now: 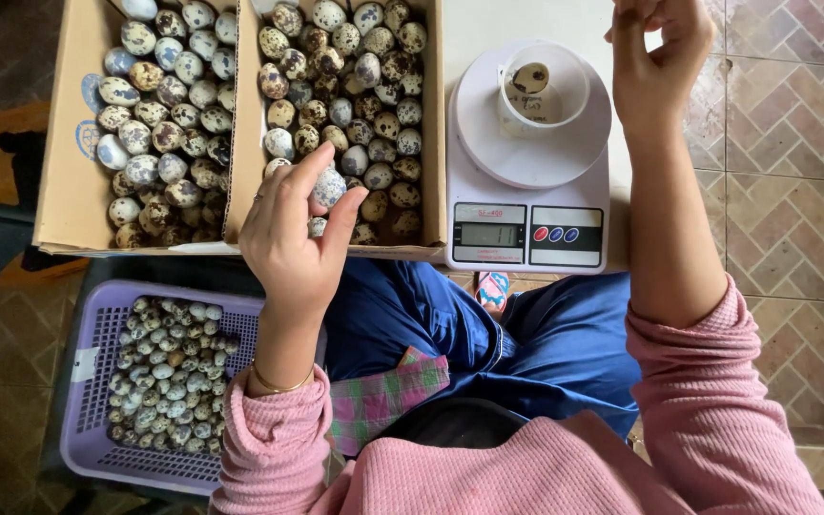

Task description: Sorting and weighing quail eggs individually using a digital scale and moving them between containers.

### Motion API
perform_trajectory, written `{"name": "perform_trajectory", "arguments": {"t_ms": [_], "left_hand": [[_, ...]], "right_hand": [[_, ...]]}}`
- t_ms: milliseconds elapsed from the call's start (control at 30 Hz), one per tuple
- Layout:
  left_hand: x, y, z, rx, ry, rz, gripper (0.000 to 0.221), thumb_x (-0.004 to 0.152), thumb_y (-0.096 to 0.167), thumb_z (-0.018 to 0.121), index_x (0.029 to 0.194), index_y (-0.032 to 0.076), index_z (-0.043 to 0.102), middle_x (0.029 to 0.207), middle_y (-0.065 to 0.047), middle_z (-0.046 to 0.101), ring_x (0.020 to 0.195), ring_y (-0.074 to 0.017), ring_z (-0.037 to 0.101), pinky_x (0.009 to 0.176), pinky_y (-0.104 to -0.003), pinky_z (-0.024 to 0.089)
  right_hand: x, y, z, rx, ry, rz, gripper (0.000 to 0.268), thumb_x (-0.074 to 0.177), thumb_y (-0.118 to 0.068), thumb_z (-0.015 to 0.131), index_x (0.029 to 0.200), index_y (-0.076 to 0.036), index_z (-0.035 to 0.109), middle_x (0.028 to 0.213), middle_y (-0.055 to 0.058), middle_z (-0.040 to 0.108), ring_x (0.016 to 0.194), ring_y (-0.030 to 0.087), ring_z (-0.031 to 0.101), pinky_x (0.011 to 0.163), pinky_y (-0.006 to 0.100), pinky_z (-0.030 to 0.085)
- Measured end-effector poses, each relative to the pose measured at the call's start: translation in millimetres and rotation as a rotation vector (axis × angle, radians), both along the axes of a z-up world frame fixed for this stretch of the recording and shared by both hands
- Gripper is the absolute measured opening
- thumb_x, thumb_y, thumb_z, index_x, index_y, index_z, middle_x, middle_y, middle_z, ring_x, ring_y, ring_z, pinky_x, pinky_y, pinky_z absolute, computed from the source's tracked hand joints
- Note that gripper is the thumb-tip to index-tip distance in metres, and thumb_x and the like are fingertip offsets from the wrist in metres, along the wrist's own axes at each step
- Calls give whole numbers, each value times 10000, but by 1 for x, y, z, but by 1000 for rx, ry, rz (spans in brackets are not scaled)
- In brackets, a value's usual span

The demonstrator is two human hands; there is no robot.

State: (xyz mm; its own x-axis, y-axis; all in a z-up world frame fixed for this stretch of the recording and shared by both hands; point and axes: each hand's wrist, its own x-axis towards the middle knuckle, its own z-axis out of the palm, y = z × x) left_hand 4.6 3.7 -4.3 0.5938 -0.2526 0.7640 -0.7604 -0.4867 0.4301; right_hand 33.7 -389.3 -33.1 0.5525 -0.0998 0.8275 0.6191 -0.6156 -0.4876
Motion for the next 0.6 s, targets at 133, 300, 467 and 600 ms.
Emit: {"name": "perform_trajectory", "arguments": {"t_ms": [133,300,467,600], "left_hand": [[2,0,-1,-5,-11,3,373,962,128,823,1245,-24,633,898,-65,670,676,-160,508,639,-283,436],[2,0,-2,-7,-22,2,372,964,134,819,1244,-25,632,942,-79,699,672,-157,520,635,-280,445],[3,0,-4,-18,-22,-2,376,967,141,817,1254,-14,629,888,-59,672,668,-154,514,631,-276,433],[0,0,0,-8,-22,-4,373,974,147,812,1260,-14,634,872,-52,661,671,-156,512,644,-281,438]], "right_hand": [[-1,4,5,7,18,4,239,956,330,541,986,99,598,900,188,629,739,273,596,687,340,462],[1,-1,-2,-8,2,14,264,987,346,587,967,83,570,906,200,655,741,277,622,685,343,476],[1,3,2,-39,12,34,245,972,346,553,1034,125,639,837,199,633,720,280,614,669,340,468],[5,-5,-6,-10,5,34,267,1035,328,608,985,73,548,862,198,635,746,284,635,701,361,508]]}}
